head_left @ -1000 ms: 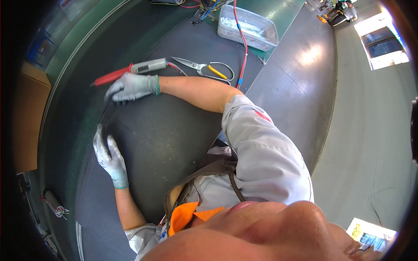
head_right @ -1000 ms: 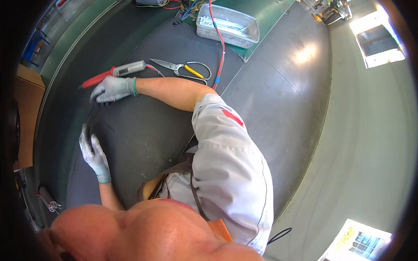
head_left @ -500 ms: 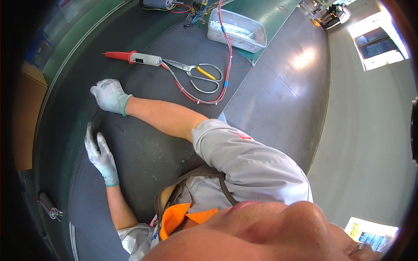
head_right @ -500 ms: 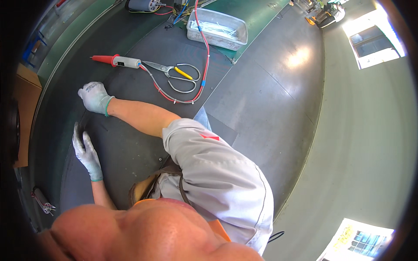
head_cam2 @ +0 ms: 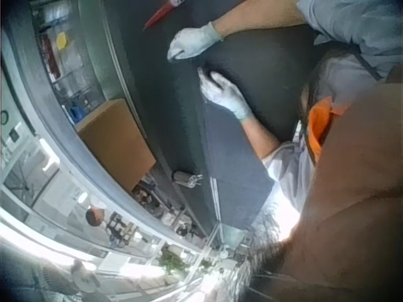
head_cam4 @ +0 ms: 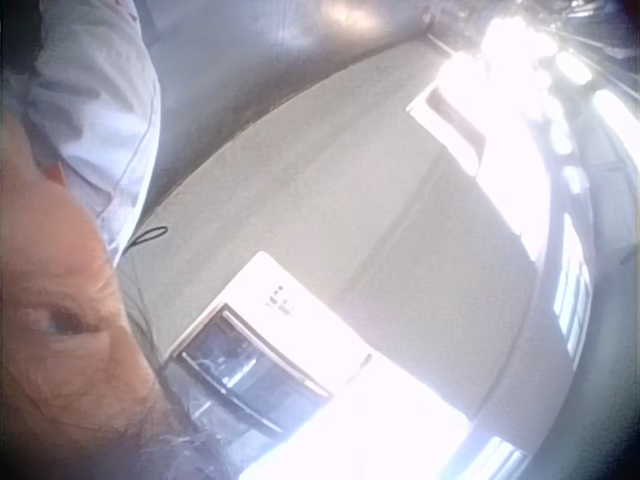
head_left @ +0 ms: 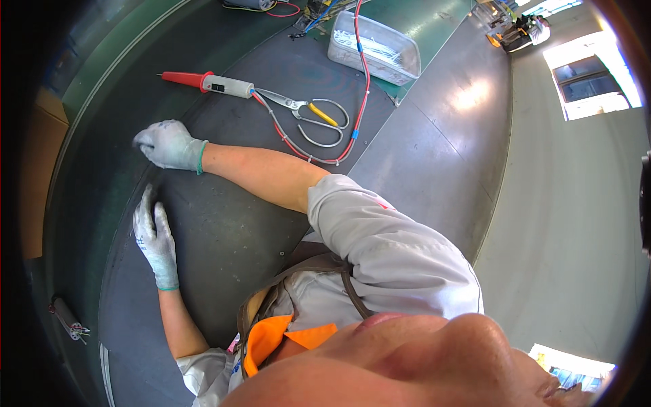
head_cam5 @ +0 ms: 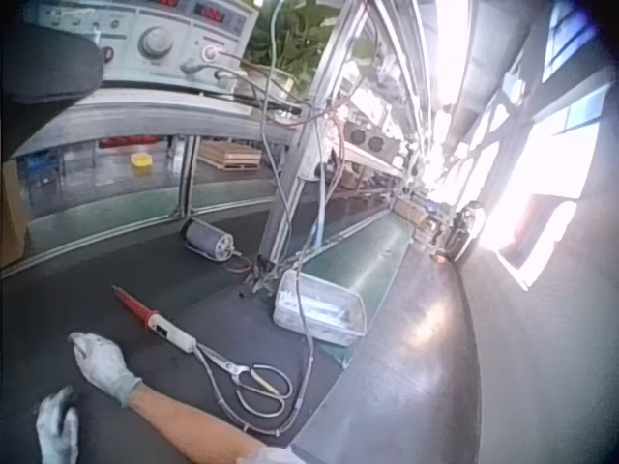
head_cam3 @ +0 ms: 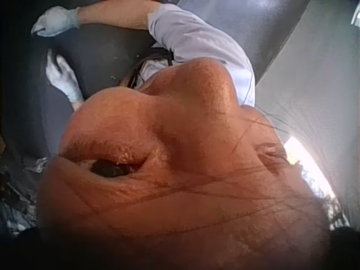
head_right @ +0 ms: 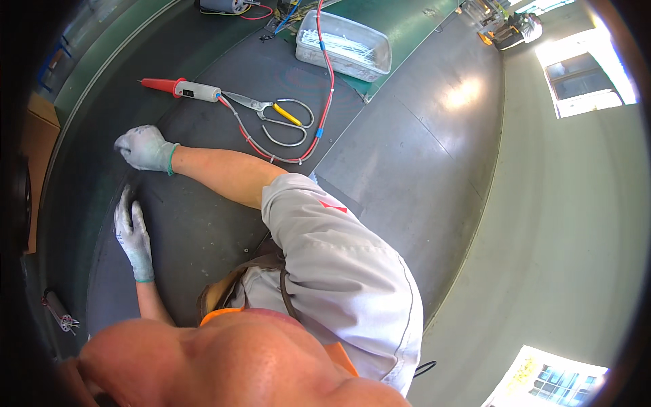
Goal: The worker is connecting and securing electrical wires onto a motor assembly at a factory workbench.
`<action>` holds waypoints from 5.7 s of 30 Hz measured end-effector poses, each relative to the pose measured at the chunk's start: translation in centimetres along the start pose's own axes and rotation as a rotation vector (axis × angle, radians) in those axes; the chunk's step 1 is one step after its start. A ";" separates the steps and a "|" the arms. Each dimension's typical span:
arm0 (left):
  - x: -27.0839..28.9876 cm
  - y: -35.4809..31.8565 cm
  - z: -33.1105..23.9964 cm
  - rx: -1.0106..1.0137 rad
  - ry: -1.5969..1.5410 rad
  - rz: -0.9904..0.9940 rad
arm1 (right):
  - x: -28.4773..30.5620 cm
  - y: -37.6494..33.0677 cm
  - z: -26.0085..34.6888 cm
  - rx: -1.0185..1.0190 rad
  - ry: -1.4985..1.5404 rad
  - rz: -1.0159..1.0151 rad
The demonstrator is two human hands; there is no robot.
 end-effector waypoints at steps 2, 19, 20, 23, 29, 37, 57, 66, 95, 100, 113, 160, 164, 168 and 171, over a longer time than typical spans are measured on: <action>-0.1 -0.2 0.7 -0.008 0.031 0.020 | -0.8 -0.1 1.7 0.061 0.017 0.131; -0.7 -0.3 1.2 -0.069 0.046 0.032 | -2.6 -0.7 1.8 0.036 0.204 0.265; -0.6 -0.3 1.1 -0.068 0.047 0.036 | -2.5 -0.7 1.8 0.034 0.206 0.265; -0.4 -0.4 1.4 -0.071 0.070 0.036 | -3.1 -0.9 1.8 0.038 0.228 0.274; 0.1 -0.1 -0.1 -0.070 0.144 0.016 | -1.6 -0.5 2.4 0.142 0.137 0.177; 0.3 0.0 -0.1 -0.067 0.044 -0.004 | -1.7 -0.2 2.6 0.111 0.243 0.179; 0.6 -1.6 1.7 -0.009 0.078 -0.102 | 22.3 0.4 -11.8 -0.016 -0.638 0.635; -1.0 -2.2 -3.3 -0.185 0.135 0.074 | 28.5 -4.9 -14.6 0.022 -0.807 0.588; -10.5 6.0 -7.0 0.062 -0.177 -0.245 | 10.6 6.7 -30.1 -0.016 -0.180 0.241; -3.5 5.6 2.4 0.366 -0.087 -0.321 | 0.9 6.4 -14.9 0.006 -0.377 0.241; 5.2 -4.9 -0.8 0.224 -0.211 -0.112 | 9.4 -12.5 22.4 -0.073 0.402 0.711; 11.0 -17.2 3.9 1.076 -1.439 -0.302 | 4.2 -2.0 21.9 -0.530 1.297 0.424; 13.3 -17.4 2.2 1.255 -0.949 0.245 | 4.5 -1.1 24.7 -0.520 1.218 0.570; 13.3 -15.8 3.1 1.146 -1.308 0.570 | 4.4 -3.6 30.2 -0.269 1.073 0.937; 12.0 -11.2 6.3 0.775 -1.068 0.547 | 2.4 -6.3 34.4 0.351 0.906 0.798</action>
Point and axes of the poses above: each hand's wrist, its own y-axis towards the middle knuckle, its own x-axis out of the back of the hand, z = x × y, the point moved 5 cm from there along y, towards the middle knuckle, and after that the axes turned 14 degrees about x, right-handed, at the moved point
